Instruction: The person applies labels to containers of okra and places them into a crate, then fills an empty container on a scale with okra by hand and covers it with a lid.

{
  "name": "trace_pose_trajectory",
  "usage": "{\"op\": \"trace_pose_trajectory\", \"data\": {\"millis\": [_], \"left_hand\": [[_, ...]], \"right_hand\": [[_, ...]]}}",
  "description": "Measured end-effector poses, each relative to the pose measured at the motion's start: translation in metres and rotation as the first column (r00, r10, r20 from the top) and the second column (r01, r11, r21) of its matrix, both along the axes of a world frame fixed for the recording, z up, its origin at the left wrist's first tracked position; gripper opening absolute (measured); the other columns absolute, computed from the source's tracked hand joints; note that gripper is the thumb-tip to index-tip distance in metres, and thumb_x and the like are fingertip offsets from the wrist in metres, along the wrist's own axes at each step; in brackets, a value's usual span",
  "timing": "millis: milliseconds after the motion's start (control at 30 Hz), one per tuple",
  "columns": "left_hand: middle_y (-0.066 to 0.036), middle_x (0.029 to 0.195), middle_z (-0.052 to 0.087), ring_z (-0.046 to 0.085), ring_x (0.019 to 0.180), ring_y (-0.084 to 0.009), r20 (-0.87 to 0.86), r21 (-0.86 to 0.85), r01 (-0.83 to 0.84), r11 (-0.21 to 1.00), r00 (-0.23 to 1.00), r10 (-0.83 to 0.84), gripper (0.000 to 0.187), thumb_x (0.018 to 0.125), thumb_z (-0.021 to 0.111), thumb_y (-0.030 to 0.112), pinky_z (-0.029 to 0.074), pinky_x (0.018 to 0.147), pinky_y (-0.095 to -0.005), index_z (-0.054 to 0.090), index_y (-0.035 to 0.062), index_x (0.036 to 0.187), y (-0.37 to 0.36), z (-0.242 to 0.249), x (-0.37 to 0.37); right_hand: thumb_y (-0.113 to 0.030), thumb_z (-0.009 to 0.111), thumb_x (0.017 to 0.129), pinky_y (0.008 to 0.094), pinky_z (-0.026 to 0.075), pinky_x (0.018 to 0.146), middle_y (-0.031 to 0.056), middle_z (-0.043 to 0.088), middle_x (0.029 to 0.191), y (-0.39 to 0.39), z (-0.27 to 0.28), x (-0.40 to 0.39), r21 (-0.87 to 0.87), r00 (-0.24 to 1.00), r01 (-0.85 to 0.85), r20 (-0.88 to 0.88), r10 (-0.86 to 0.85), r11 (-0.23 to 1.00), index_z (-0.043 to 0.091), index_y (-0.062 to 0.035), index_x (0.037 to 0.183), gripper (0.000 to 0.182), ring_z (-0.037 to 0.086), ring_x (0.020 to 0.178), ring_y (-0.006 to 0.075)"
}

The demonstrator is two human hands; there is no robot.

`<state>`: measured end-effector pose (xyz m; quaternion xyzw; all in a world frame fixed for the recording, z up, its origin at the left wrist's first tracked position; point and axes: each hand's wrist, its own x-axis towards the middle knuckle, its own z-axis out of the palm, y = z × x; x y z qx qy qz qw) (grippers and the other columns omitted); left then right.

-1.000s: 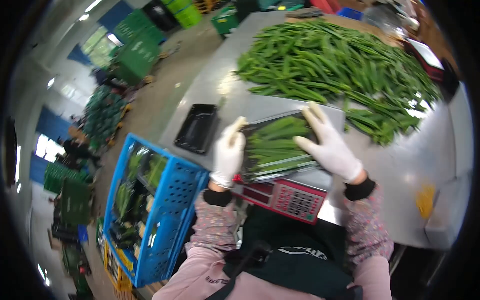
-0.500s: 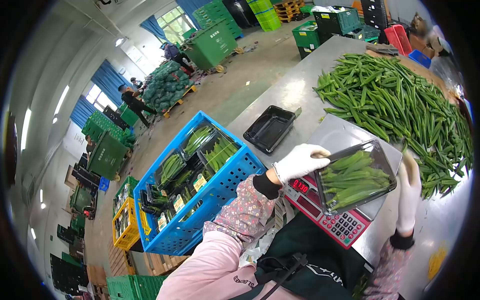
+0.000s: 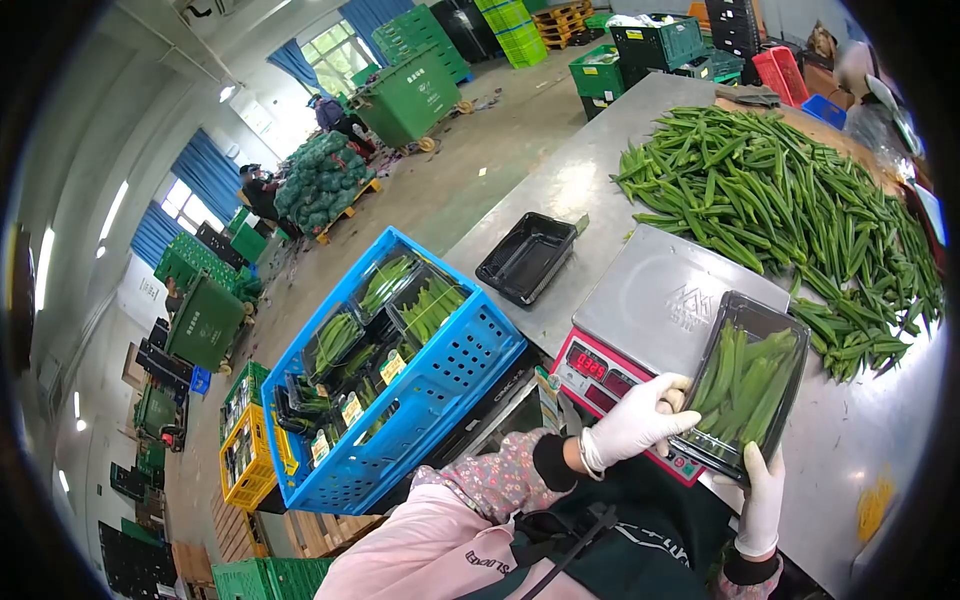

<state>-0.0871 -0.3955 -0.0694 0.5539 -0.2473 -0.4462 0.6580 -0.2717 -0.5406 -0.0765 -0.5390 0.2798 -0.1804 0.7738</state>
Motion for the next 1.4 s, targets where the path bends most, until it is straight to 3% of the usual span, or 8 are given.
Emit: {"op": "trace_pose_trajectory", "data": {"millis": [167, 300, 433, 600, 733, 1067, 1300, 1400], "left_hand": [[-0.005, 0.102, 0.06, 0.059, 0.088, -0.008, 0.24, 0.057, 0.052, 0.997, 0.969, -0.064, 0.055, 0.092, 0.071, 0.014, 0.054, 0.076, -0.0244, 0.043, -0.0066, 0.135, 0.0, -0.011, -0.001], [-0.011, 0.128, 0.057, 0.054, 0.115, -0.0137, 0.071, -0.117, -0.111, 0.987, 0.99, 0.119, 0.067, 0.092, 0.073, 0.02, 0.048, 0.097, -0.03, 0.037, -0.0053, 0.143, 0.001, 0.014, -0.019], [-0.006, 0.128, 0.057, 0.054, 0.114, -0.0122, -0.19, -0.153, 0.002, 0.988, 0.981, -0.031, 0.058, 0.095, 0.069, 0.018, 0.046, 0.099, -0.0297, 0.042, -0.0001, 0.143, 0.0, 0.033, -0.013], [-0.006, 0.129, 0.058, 0.054, 0.115, -0.0125, -0.145, -0.141, 0.02, 0.99, 0.989, -0.041, 0.057, 0.095, 0.069, 0.017, 0.046, 0.1, -0.03, 0.043, -0.0008, 0.142, 0.01, 0.01, -0.01], [-0.009, 0.136, 0.054, 0.051, 0.122, -0.0153, -0.108, -0.084, 0.231, 0.969, 0.965, -0.239, 0.073, 0.089, 0.077, 0.019, 0.039, 0.108, -0.0317, 0.038, -0.0042, 0.146, 0.019, 0.001, -0.02], [-0.01, 0.137, 0.055, 0.05, 0.124, -0.0159, -0.103, -0.018, 0.286, 0.958, 0.953, -0.286, 0.074, 0.088, 0.077, 0.02, 0.039, 0.108, -0.0318, 0.038, -0.0037, 0.147, 0.025, -0.013, -0.033], [-0.008, 0.12, 0.064, 0.06, 0.106, -0.0136, -0.159, 0.151, 0.197, 0.969, 0.972, -0.173, 0.05, 0.09, 0.072, 0.014, 0.049, 0.094, -0.0302, 0.053, -0.0037, 0.133, 0.028, 0.022, -0.041], [-0.009, 0.115, 0.067, 0.066, 0.097, -0.018, -0.222, 0.156, -0.032, 0.987, 0.973, 0.067, 0.042, 0.088, 0.068, 0.005, 0.051, 0.091, -0.0328, 0.058, -0.0024, 0.128, 0.033, 0.013, -0.041]], "right_hand": [[-0.018, 0.06, 0.098, 0.029, 0.053, 0.087, 0.0082, 0.065, 0.115, -0.01, -0.02, -0.014, 0.0, 0.998, 0.011, 0.059, -0.011, 1.0, 0.05, 0.0017, 0.133, 0.042, 0.063, 0.103, 0.016], [-0.013, 0.059, 0.092, 0.032, 0.045, 0.098, 0.01, 0.062, 0.123, 0.009, 0.002, -0.019, -0.045, 0.993, 0.058, 0.106, -0.053, 0.997, 0.048, 0.0033, 0.137, 0.049, 0.059, 0.11, 0.0183], [-0.007, 0.066, 0.084, 0.0331, 0.039, 0.106, 0.0107, 0.056, 0.133, 0.029, 0.013, -0.015, -0.162, 0.998, 0.013, 0.069, -0.002, 0.987, 0.042, 0.0033, 0.144, 0.065, 0.053, 0.12, 0.0201], [-0.011, 0.066, 0.087, 0.0312, 0.037, 0.108, 0.0113, 0.055, 0.135, -0.001, 0.02, -0.016, -0.188, 0.974, -0.224, -0.003, 0.227, 0.956, 0.039, 0.0041, 0.146, 0.067, 0.051, 0.123, 0.0201], [-0.031, 0.064, 0.092, 0.0335, 0.039, 0.108, 0.0113, 0.054, 0.138, -0.021, 0.017, -0.003, -0.042, 0.967, -0.025, 0.251, 0.034, 0.999, 0.036, 0.0039, 0.148, 0.072, 0.053, 0.123, 0.0212], [-0.02, 0.06, 0.096, 0.0281, 0.05, 0.081, 0.0066, 0.067, 0.103, -0.005, 0.015, -0.001, 0.053, 0.979, 0.119, 0.161, -0.126, 0.992, 0.062, 0.0009, 0.115, 0.028, 0.063, 0.09, 0.014], [-0.028, 0.059, 0.097, 0.0313, 0.047, 0.097, 0.0092, 0.063, 0.123, -0.009, 0.018, -0.003, 0.113, 0.97, -0.034, 0.243, 0.005, 0.993, 0.054, 0.0032, 0.133, 0.048, 0.059, 0.112, 0.0166], [-0.034, 0.058, 0.099, 0.0335, 0.047, 0.1, 0.0104, 0.06, 0.13, -0.032, -0.027, -0.015, 0.24, 0.936, -0.078, 0.353, -0.013, 0.968, 0.05, 0.0035, 0.139, 0.055, 0.058, 0.116, 0.0178]]}}
